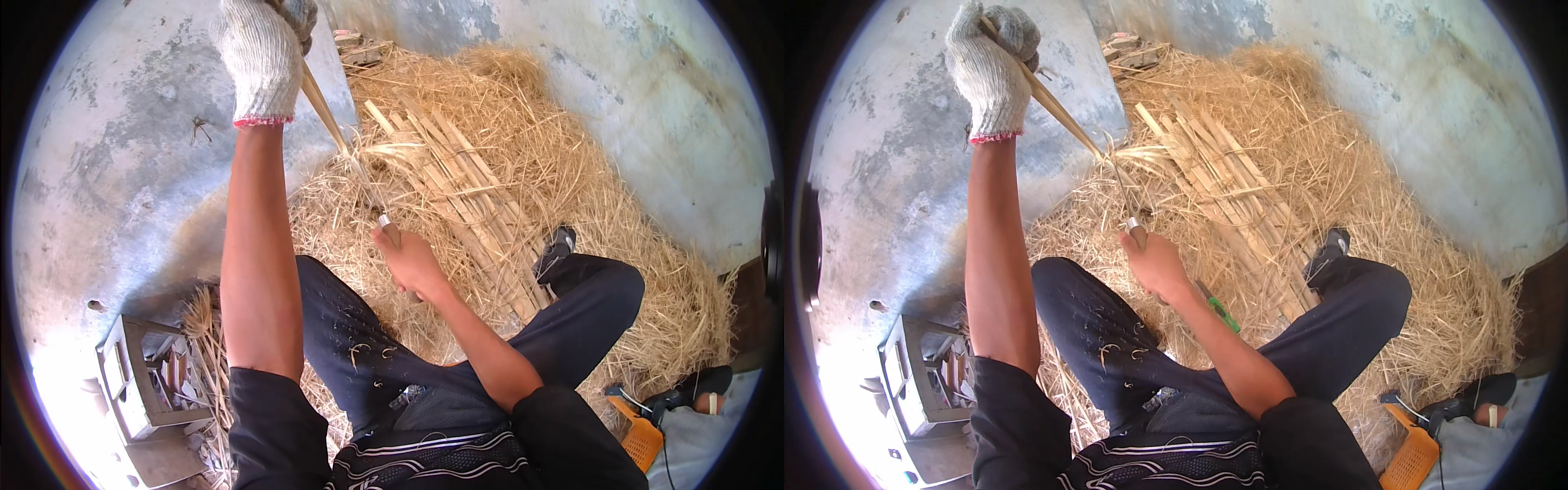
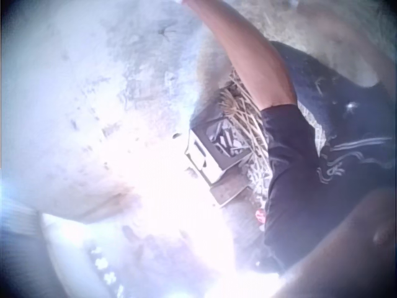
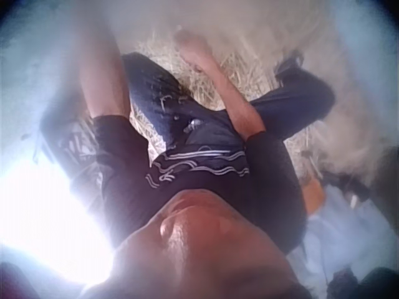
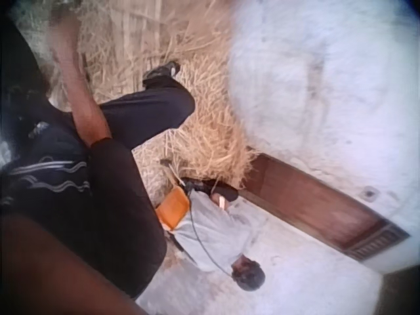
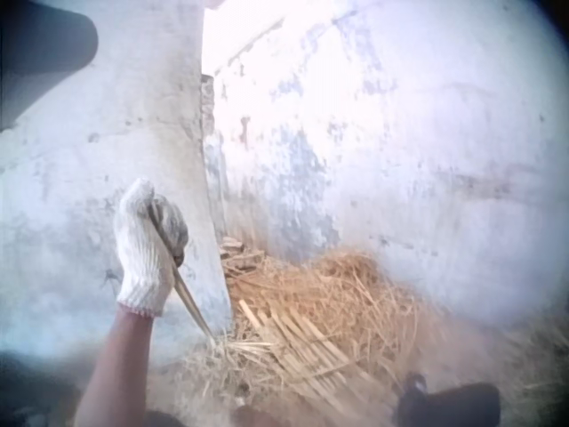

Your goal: The person sits cross-legged on a straw-covered floor and uses a knife to split long bamboo strips into thinner slivers. They hold the bamboo with a gloved left hand and shave the material with a green-handled knife in their right hand, discarding the finished slivers onto the floor.

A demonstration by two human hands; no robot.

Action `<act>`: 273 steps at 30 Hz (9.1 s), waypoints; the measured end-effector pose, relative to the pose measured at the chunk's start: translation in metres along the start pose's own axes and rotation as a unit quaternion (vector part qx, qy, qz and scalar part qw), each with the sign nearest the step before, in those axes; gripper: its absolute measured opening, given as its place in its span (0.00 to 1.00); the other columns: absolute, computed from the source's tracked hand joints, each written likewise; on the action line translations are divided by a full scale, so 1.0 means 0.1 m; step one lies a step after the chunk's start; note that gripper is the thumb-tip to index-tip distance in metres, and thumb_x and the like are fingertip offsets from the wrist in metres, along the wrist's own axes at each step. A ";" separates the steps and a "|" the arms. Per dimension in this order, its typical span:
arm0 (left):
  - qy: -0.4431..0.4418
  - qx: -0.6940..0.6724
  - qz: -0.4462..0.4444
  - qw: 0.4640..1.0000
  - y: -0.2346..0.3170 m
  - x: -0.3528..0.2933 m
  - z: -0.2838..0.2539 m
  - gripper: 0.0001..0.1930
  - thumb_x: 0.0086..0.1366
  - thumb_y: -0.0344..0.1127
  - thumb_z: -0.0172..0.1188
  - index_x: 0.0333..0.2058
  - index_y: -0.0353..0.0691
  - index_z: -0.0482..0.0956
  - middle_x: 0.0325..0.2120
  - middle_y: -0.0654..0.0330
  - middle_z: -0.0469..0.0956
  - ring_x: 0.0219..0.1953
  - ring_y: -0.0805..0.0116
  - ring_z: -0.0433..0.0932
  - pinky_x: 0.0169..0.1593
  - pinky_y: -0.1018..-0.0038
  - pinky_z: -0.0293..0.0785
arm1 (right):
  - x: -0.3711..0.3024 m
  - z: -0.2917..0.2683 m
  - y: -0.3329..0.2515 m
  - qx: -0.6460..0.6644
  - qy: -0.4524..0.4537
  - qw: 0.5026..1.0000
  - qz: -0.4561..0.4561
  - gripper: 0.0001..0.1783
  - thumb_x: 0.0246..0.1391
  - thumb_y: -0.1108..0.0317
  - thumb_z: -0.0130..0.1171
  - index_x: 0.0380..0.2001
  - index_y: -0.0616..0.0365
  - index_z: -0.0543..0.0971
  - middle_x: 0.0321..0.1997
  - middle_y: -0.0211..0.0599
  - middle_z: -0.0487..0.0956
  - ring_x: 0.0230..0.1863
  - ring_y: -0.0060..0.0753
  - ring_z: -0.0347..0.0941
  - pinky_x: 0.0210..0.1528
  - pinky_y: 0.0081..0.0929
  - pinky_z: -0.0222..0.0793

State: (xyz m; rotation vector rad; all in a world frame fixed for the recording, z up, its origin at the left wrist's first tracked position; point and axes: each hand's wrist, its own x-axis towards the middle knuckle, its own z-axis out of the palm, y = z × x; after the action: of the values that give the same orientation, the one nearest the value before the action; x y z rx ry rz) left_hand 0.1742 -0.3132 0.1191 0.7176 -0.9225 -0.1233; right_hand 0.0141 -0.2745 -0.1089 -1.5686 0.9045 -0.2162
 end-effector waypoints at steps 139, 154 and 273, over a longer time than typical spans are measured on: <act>0.150 0.042 -0.090 0.984 0.31 0.59 -0.92 0.23 0.68 0.48 0.40 0.13 0.49 0.58 0.08 0.69 0.56 0.09 0.73 0.53 0.14 0.74 0.49 | 1.44 0.20 1.97 0.186 -0.088 0.972 0.116 0.16 0.56 0.57 0.61 0.23 0.55 0.70 0.11 0.28 0.67 0.10 0.25 0.63 0.15 0.28 0.63; 0.140 0.076 -0.041 0.986 0.15 0.60 -0.85 0.28 0.71 0.56 0.38 0.12 0.52 0.56 0.05 0.69 0.54 0.05 0.72 0.52 0.11 0.73 0.47 | 0.43 0.04 -0.64 -0.003 0.153 0.962 -0.228 0.09 0.56 0.67 0.59 0.26 0.62 0.76 0.15 0.28 0.71 0.13 0.19 0.65 0.16 0.25 0.58; 0.283 0.106 -0.062 0.951 0.42 0.44 -1.86 0.21 0.65 0.45 0.41 0.13 0.48 0.54 0.11 0.67 0.52 0.13 0.72 0.50 0.22 0.74 0.58 | 1.65 -0.07 2.46 0.137 0.020 0.967 0.213 0.21 0.53 0.59 0.63 0.33 0.71 0.76 0.17 0.45 0.76 0.12 0.39 0.70 0.20 0.37 0.68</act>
State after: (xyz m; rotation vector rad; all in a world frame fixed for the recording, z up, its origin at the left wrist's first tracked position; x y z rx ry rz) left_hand 0.3352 -0.2029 0.1017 0.9460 -0.3413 0.0735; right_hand 0.0178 -0.3724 -0.3880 -1.0882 1.1668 -0.0608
